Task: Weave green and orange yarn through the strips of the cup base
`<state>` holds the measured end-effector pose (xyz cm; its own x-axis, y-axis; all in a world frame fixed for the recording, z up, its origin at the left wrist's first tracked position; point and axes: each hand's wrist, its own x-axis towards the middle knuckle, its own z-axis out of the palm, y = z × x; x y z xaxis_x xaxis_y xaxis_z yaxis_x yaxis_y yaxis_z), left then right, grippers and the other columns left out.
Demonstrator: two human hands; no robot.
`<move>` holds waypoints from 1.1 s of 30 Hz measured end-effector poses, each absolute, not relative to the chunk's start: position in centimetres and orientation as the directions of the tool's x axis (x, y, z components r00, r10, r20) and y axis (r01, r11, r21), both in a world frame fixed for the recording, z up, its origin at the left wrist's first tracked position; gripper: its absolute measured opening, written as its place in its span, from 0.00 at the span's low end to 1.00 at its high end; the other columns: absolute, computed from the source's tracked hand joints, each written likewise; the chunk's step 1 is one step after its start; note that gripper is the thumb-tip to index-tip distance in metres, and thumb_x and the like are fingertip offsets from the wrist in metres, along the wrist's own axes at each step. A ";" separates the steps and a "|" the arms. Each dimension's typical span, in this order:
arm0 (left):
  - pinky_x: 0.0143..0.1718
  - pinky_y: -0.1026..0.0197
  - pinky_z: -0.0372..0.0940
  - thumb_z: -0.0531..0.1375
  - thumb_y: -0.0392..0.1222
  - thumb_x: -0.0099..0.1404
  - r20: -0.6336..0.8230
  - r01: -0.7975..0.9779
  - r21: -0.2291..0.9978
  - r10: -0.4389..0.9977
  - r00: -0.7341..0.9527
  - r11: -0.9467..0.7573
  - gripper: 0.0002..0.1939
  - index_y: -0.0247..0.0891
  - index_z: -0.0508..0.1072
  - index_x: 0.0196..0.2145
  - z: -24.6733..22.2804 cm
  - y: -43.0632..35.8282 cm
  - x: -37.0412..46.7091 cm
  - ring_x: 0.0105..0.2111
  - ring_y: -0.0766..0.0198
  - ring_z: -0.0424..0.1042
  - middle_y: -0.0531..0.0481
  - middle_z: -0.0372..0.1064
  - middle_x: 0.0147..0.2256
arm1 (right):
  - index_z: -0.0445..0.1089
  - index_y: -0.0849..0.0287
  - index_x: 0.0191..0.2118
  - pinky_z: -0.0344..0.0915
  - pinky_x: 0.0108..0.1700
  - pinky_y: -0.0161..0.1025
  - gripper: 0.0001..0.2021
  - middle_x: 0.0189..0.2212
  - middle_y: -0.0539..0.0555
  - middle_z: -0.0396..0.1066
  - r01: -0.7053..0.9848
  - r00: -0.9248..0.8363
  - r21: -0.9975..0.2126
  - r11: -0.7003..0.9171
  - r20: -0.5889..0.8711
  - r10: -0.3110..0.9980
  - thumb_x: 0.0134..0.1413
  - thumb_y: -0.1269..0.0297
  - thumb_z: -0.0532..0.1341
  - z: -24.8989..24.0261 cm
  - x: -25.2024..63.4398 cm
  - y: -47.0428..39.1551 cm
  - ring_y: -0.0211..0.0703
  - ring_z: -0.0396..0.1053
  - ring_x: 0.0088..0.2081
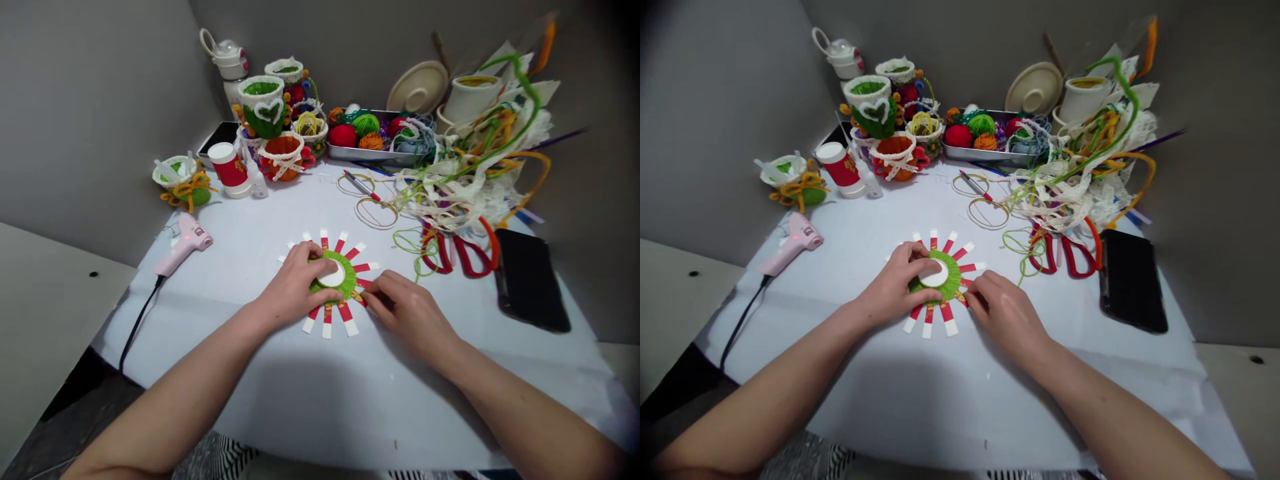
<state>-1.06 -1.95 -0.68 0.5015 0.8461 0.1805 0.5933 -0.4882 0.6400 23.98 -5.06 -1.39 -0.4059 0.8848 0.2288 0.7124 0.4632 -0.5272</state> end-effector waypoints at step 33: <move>0.60 0.40 0.59 0.71 0.53 0.66 0.028 0.591 0.573 0.734 0.678 -0.567 0.17 0.44 0.74 0.45 1.2 -1.3 -2.8 0.60 0.45 0.63 0.44 0.68 0.63 | 0.72 0.59 0.34 0.59 0.31 0.42 0.17 0.31 0.54 0.71 0.513 -0.797 -0.265 0.817 0.208 0.568 0.75 0.72 0.50 1.7 24.2 -7.7 0.42 0.64 0.30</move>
